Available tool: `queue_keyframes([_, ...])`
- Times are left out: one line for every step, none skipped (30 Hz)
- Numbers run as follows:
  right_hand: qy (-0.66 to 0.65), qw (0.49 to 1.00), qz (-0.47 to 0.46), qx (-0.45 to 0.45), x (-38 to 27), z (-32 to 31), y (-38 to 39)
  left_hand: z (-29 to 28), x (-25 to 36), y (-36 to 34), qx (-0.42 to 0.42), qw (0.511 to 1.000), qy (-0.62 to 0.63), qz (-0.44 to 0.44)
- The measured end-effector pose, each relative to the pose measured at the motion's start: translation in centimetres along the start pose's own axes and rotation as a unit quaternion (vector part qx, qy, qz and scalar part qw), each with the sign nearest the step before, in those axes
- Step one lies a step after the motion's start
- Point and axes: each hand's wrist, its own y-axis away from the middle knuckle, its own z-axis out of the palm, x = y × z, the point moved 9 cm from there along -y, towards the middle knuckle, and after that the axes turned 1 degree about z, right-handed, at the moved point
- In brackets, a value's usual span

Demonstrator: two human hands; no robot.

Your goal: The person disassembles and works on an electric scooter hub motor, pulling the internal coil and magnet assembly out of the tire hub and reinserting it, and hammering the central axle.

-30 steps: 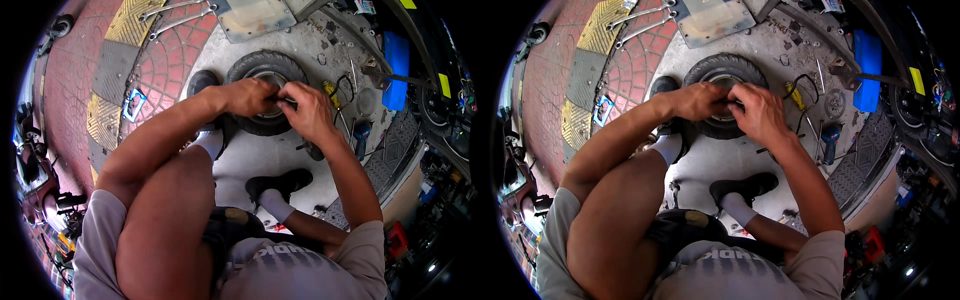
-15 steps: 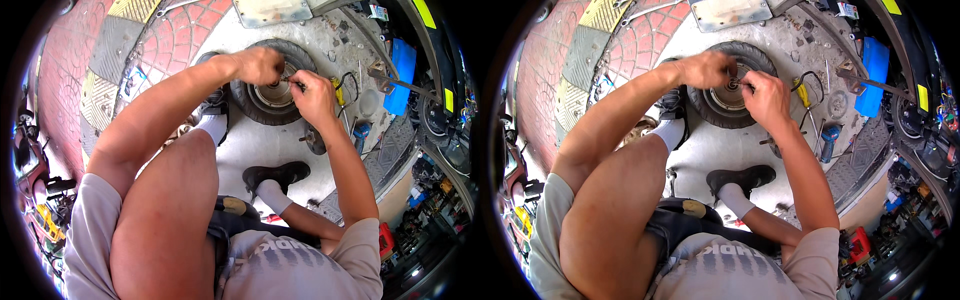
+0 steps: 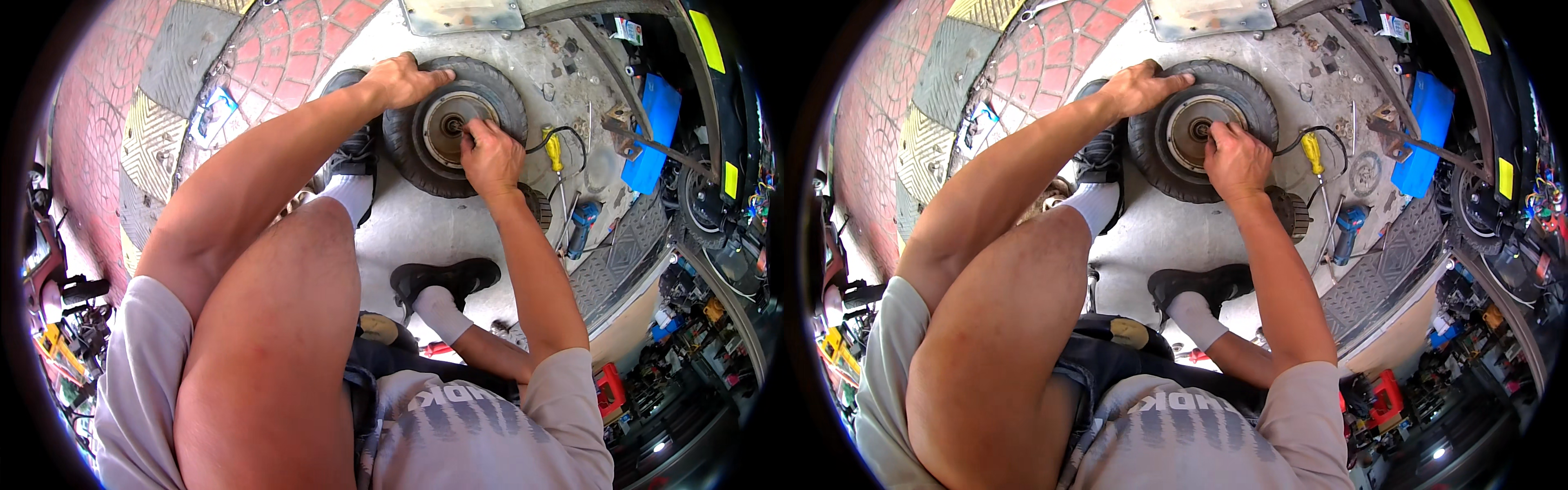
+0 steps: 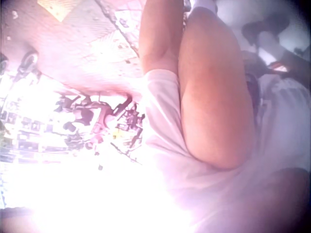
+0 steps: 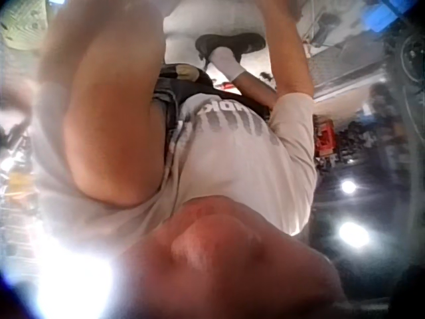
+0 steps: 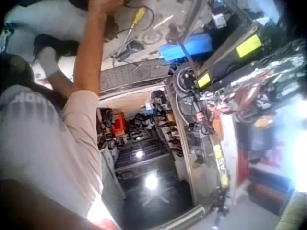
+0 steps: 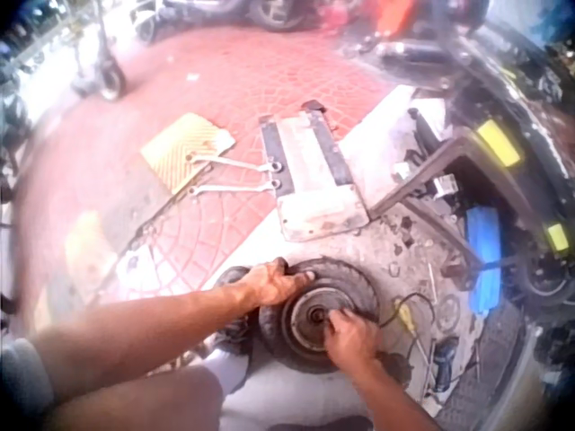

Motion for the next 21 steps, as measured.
queue_keyframes([0.003,1.0,-0.001,0.006,0.1,0.3,0.2,0.0,-0.2,-0.2,0.002,1.0,-0.009,-0.004])
queue_keyframes([0.006,1.0,-0.001,0.011,0.2,0.5,0.4,-0.1,-0.2,-0.3,0.001,1.0,0.001,0.01])
queue_keyframes([0.01,1.0,-0.002,0.017,0.3,0.6,0.5,0.0,-0.2,-0.4,0.001,1.0,0.012,0.024])
queue_keyframes([0.01,1.0,0.001,0.022,0.5,0.7,0.7,0.1,0.0,-0.3,-0.002,0.999,0.022,0.038])
queue_keyframes([0.01,1.0,0.005,0.027,0.8,0.7,0.9,0.1,-0.2,-0.3,-0.003,0.999,0.018,0.033])
queue_keyframes([0.01,0.999,0.009,0.033,1.0,0.8,1.0,0.1,-0.3,-0.4,-0.004,0.999,0.014,0.029])
queue_keyframes([0.005,0.999,0.013,0.038,1.1,0.7,1.1,0.2,-0.4,-0.4,-0.006,1.0,0.011,0.024])
queue_keyframes([0.001,0.999,0.018,0.043,1.1,0.7,1.2,0.3,-0.4,-0.3,-0.009,1.0,0.012,0.025])
queue_keyframes([-0.004,0.999,0.023,0.048,1.2,0.6,1.3,0.3,-0.4,-0.3,-0.011,0.999,0.012,0.027])
queue_keyframes([-0.005,0.998,0.028,0.055,1.2,0.5,1.2,0.2,-0.6,-0.6,-0.011,0.999,0.014,0.03])
queue_keyframes([-0.007,0.998,0.032,0.063,1.3,0.5,1.2,0.3,-0.8,-0.7,0.007,0.998,0.034,0.046])
queue_keyframes([-0.008,0.997,0.037,0.07,1.3,0.4,1.1,0.4,-1.0,-1.1,0.006,0.998,0.039,0.047])
queue_keyframes([-0.004,0.997,0.032,0.072,1.1,0.4,1.1,0.6,-1.0,-1.2,0.004,0.998,0.044,0.049])
queue_keyframes([-0.001,0.997,0.027,0.074,0.9,0.5,1.1,0.7,-1.0,-1.3,0.001,0.998,0.049,0.05])
queue_keyframes([0.003,0.997,0.021,0.076,0.8,0.5,1.1,0.8,-1.0,-1.3,0.002,0.997,0.056,0.055])
queue_keyframes([0.004,0.997,0.018,0.078,0.7,0.5,1.2,0.8,-0.8,-1.1,0.002,0.996,0.062,0.06])
queue_keyframes([0.006,0.997,0.015,0.08,0.7,0.5,1.2,0.8,-0.7,-0.9,0.003,0.996,0.069,0.064])
queue_keyframes([0.008,0.996,0.011,0.083,0.6,0.5,1.2,0.9,-0.8,-0.8,-0.002,0.996,0.065,0.059])
queue_keyframes([0.006,0.997,0.001,0.079,0.5,0.5,1.3,0.8,-0.7,-0.7,-0.007,0.997,0.061,0.053])
queue_keyframes([0.004,0.997,-0.008,0.075,0.4,0.5,1.4,0.7,-0.6,-0.5,-0.012,0.997,0.056,0.048])
queue_keyframes([0.002,0.997,-0.018,0.071,0.3,0.5,1.5,0.5,-0.5,-0.2,-0.008,0.998,0.053,0.042])
